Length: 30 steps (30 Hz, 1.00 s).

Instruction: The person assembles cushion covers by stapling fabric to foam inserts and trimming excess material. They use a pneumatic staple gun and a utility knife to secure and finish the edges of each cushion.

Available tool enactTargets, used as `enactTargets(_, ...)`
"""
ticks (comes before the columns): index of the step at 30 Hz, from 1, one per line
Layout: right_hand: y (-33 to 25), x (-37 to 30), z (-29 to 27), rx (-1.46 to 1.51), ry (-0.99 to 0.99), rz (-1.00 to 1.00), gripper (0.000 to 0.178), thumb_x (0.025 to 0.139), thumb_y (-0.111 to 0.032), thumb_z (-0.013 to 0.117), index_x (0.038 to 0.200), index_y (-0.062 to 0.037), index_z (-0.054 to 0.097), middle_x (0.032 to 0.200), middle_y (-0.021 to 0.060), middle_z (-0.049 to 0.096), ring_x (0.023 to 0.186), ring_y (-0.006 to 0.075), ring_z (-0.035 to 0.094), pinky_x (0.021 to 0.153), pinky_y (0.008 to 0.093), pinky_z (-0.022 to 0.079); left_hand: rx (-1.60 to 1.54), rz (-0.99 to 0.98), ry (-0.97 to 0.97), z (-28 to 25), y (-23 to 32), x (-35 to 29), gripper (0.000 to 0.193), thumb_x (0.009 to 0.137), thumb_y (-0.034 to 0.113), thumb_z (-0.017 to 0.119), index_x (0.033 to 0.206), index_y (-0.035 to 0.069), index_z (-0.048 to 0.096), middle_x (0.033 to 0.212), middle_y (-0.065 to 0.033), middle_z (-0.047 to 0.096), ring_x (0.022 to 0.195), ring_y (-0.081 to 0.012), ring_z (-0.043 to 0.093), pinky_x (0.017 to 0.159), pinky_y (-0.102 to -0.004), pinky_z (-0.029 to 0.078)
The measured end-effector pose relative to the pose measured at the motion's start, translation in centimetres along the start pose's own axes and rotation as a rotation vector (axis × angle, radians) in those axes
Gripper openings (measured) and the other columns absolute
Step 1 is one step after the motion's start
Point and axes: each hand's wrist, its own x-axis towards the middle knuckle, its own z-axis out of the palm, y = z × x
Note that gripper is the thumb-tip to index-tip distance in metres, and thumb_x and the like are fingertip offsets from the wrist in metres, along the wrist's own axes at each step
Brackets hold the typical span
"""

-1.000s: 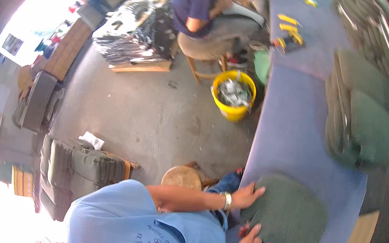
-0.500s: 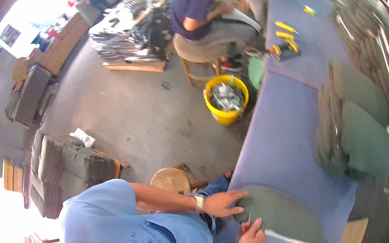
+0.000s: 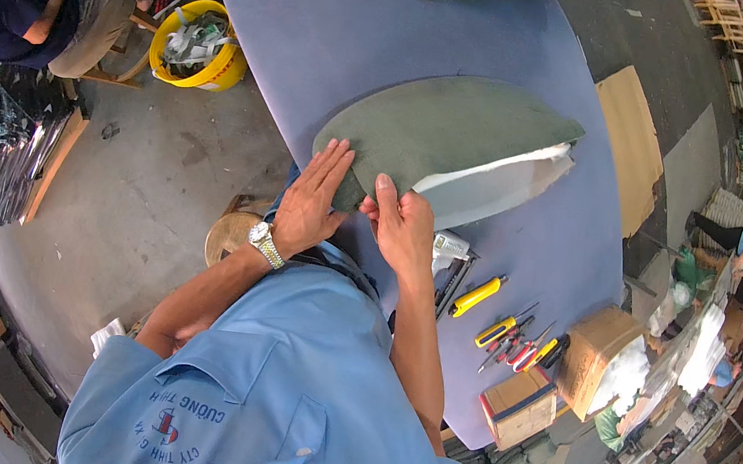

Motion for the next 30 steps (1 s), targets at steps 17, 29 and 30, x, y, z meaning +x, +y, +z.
enactTargets(17, -3.9, 0.8, 0.4, -0.424, -0.049, -0.076, 0.063, 0.105, -0.05, 0.055, 0.064, -0.0025, 0.064, 0.051, 0.0076, 0.061, 0.047, 0.0206, 0.063, 0.053, 0.0361, 0.049, -0.145, -0.075, 0.11, -0.7, 0.1, 0.5, 0.085, 0.078, 0.003, 0.08, 0.154, 0.003, 0.043, 0.161, -0.0182, 0.043, 0.151, -0.0383, 0.037, 0.124, -0.048, 0.035)
enactTargets(29, -5.2, 2.4, 1.6, -0.513, -0.007, -0.209, 0.058, 0.104, -0.046, 0.056, 0.065, -0.004, 0.065, 0.052, 0.0106, 0.062, 0.052, 0.0291, 0.065, 0.058, 0.042, 0.051, -0.255, -0.049, 0.291, -1.0, -0.9, 1.0, 0.065, 0.078, 0.005, 0.085, 0.137, 0.015, 0.06, 0.16, -0.0143, 0.045, 0.137, -0.0381, 0.055, 0.112, -0.0463, 0.05)
enactTargets(30, -5.8, 2.6, 1.8, -0.476, -0.01, -0.182, 0.058, 0.104, -0.045, 0.056, 0.065, -0.0038, 0.065, 0.053, 0.0108, 0.063, 0.052, 0.0289, 0.065, 0.058, 0.0416, 0.051, -0.307, -0.069, 0.3, -1.2, -0.9, 1.1, 0.065, 0.078, 0.004, 0.085, 0.137, 0.016, 0.06, 0.161, -0.0146, 0.044, 0.135, -0.0384, 0.057, 0.111, -0.0464, 0.051)
